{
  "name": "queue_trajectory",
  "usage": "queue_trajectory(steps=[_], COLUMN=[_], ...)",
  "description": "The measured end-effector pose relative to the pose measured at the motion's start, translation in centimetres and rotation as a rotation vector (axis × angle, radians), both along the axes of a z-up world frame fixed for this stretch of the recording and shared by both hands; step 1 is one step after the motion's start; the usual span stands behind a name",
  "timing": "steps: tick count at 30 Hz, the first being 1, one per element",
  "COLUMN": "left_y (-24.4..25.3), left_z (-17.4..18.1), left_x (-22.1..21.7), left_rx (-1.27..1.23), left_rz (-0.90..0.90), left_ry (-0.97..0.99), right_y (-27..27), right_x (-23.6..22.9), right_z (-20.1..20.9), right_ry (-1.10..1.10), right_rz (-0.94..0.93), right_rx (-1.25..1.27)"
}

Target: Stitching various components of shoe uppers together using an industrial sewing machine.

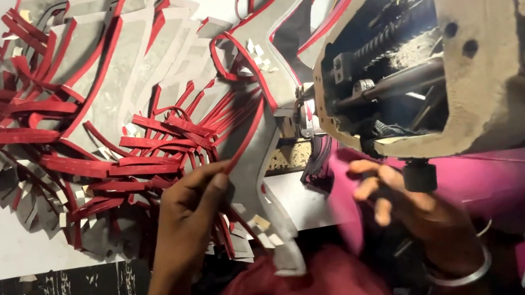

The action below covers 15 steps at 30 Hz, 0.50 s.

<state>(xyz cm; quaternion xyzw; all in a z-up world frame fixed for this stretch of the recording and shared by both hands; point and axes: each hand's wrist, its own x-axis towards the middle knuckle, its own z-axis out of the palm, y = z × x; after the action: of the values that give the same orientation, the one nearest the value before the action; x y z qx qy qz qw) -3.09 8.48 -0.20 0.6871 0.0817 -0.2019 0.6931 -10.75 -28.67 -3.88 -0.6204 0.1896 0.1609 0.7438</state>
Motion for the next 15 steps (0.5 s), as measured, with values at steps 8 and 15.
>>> queue_trajectory(steps=[8,15], left_y=[-4.0,-5.0], left_z=[-1.5,-1.0], left_x=[-2.7,-2.2], left_rx=[-0.216,-0.371], left_rz=[-0.106,-0.081], left_ry=[0.044,-0.026], right_y=[8.1,7.7], right_x=[3.7,2.4], right_z=[6.7,6.7], right_ry=[-0.412,-0.112], right_rz=[0.211,0.379], right_rx=[-0.631,-0.21])
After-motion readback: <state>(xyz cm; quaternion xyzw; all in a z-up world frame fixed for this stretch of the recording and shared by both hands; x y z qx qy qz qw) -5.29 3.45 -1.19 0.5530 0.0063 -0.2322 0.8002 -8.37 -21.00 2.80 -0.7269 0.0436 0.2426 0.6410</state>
